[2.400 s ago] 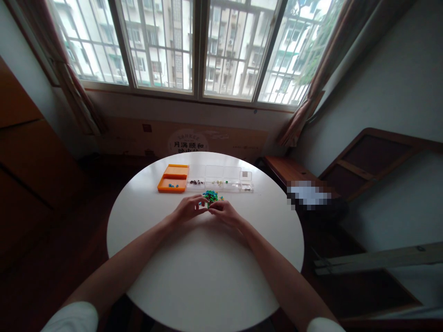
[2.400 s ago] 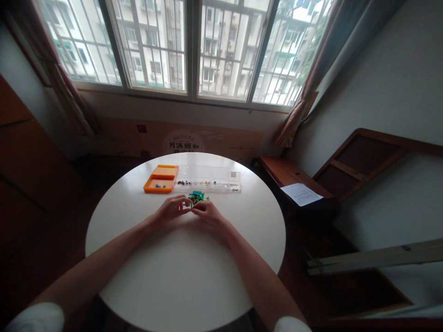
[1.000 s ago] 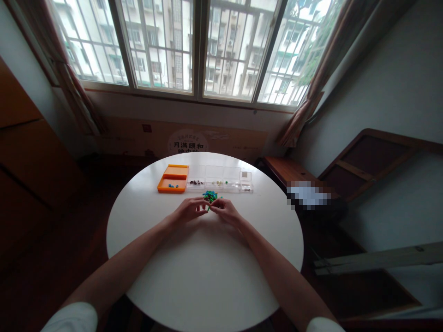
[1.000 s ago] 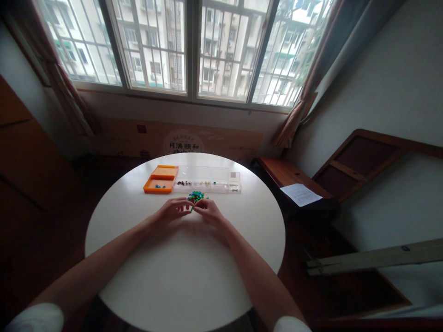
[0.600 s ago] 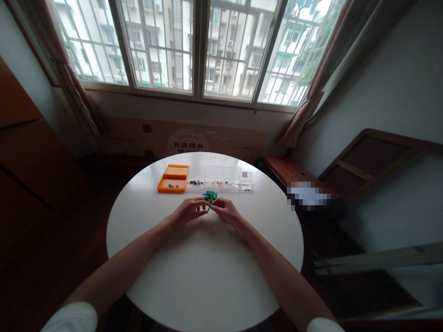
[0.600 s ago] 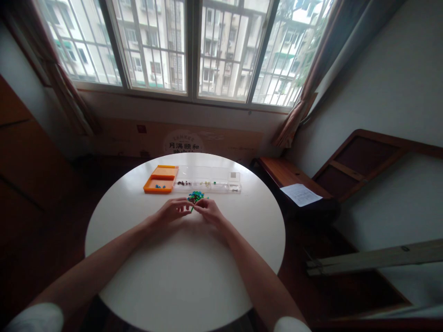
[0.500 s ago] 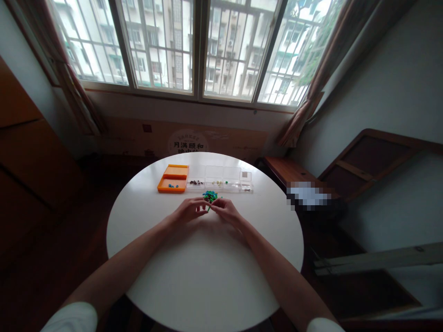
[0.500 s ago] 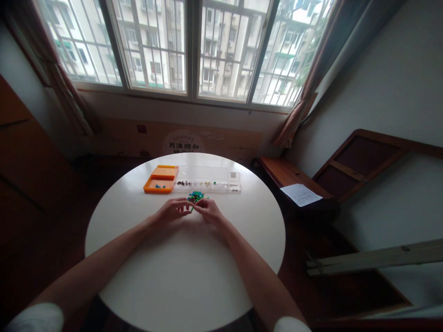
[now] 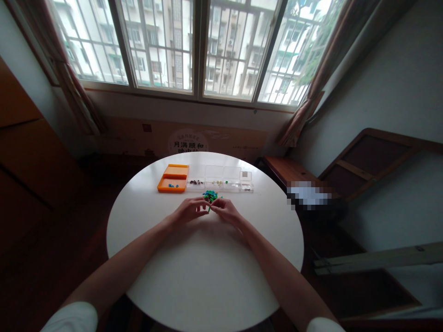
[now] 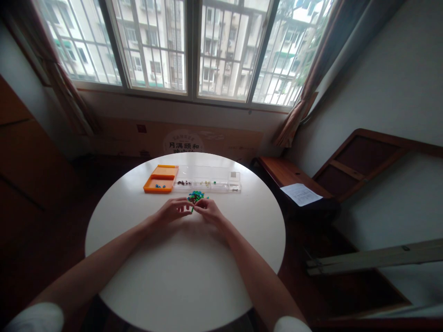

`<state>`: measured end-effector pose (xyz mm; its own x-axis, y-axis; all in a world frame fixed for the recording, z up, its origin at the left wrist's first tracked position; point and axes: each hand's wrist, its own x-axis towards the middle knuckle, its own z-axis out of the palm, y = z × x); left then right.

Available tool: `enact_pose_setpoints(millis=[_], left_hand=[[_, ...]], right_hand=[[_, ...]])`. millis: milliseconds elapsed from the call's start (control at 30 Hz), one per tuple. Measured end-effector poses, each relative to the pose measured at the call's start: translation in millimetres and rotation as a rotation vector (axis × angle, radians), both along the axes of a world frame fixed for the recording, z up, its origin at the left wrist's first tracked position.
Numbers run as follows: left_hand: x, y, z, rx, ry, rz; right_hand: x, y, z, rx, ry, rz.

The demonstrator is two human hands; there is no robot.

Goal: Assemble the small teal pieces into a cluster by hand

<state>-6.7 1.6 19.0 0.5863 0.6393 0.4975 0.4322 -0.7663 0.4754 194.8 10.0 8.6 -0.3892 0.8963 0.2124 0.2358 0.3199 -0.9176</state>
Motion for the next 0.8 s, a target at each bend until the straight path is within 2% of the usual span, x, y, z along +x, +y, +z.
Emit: enact_pose_setpoints(millis=[267, 800], left_hand=[[0.6, 0.0, 0.2, 0.014, -0.006, 0.031], [0.3, -1.3, 1.4, -0.006, -0.043, 0.080]], right_hand=[[-1.4, -4.2, 5.2, 0.026, -0.040, 0.021], [-1.7, -7.0, 6.9, -0.024, -0.014, 0.113]])
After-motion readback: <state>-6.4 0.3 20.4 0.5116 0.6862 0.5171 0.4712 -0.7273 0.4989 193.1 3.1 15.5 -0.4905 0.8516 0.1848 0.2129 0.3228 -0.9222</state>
